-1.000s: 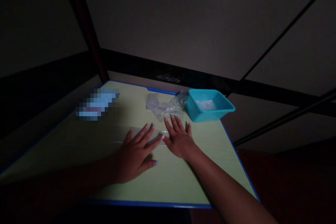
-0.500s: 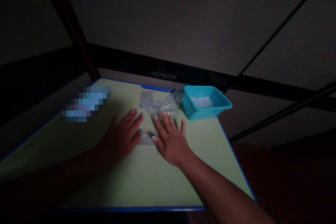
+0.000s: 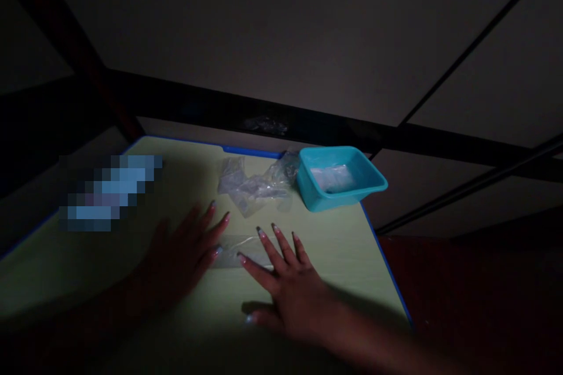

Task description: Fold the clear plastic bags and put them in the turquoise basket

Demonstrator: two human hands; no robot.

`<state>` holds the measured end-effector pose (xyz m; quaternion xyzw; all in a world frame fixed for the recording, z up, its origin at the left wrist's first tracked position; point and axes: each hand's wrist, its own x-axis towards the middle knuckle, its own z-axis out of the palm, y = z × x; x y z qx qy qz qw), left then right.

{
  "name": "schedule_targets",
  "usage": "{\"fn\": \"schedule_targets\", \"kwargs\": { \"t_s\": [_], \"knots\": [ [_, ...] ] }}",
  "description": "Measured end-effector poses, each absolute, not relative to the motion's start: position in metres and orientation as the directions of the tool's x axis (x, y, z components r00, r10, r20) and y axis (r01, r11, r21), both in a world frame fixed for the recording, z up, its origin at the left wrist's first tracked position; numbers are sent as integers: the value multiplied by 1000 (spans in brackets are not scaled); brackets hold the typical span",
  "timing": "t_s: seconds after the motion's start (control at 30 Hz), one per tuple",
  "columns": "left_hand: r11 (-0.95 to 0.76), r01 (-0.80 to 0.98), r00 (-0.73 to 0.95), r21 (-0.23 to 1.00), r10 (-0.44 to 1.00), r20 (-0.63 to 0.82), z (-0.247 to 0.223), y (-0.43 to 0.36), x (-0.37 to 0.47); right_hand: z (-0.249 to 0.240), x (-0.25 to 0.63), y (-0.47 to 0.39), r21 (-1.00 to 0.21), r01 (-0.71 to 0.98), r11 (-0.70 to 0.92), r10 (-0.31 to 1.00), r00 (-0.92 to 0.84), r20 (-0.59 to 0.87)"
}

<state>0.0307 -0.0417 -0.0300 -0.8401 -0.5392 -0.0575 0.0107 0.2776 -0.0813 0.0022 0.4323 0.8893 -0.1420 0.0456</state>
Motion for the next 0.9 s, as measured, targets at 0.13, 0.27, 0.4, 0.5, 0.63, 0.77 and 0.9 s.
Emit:
{"fn": "schedule_targets", "kwargs": {
  "t_s": [0.13, 0.27, 0.4, 0.5, 0.63, 0.77, 0.9],
  "knots": [
    [-333, 943, 323, 29, 930, 175, -38, -33, 25, -17, 286, -80, -168, 747, 643, 738, -663, -124],
    [-292, 955, 278, 54, 943, 182, -45, -27, 18, -42, 292, -78, -63, 745, 664, 745, -666, -29],
    [-298, 953, 284, 58, 943, 176, -47, -27, 14, -58, 297, -81, 50, 768, 639, 768, -640, 18],
    [-310, 950, 300, 25, 936, 181, -47, -29, 13, -63, 295, -85, 117, 780, 615, 778, -624, 77],
    [-319, 948, 311, 4, 926, 214, -41, -30, 12, -66, 293, -88, 138, 816, 561, 809, -576, 118],
    [-314, 950, 302, 8, 920, 250, -31, -28, 15, -64, 302, -84, -7, 762, 648, 762, -648, 26],
    [-315, 948, 302, 34, 931, 205, -23, -24, 19, -46, 302, -79, -90, 760, 643, 764, -645, 14]
  ]
}}
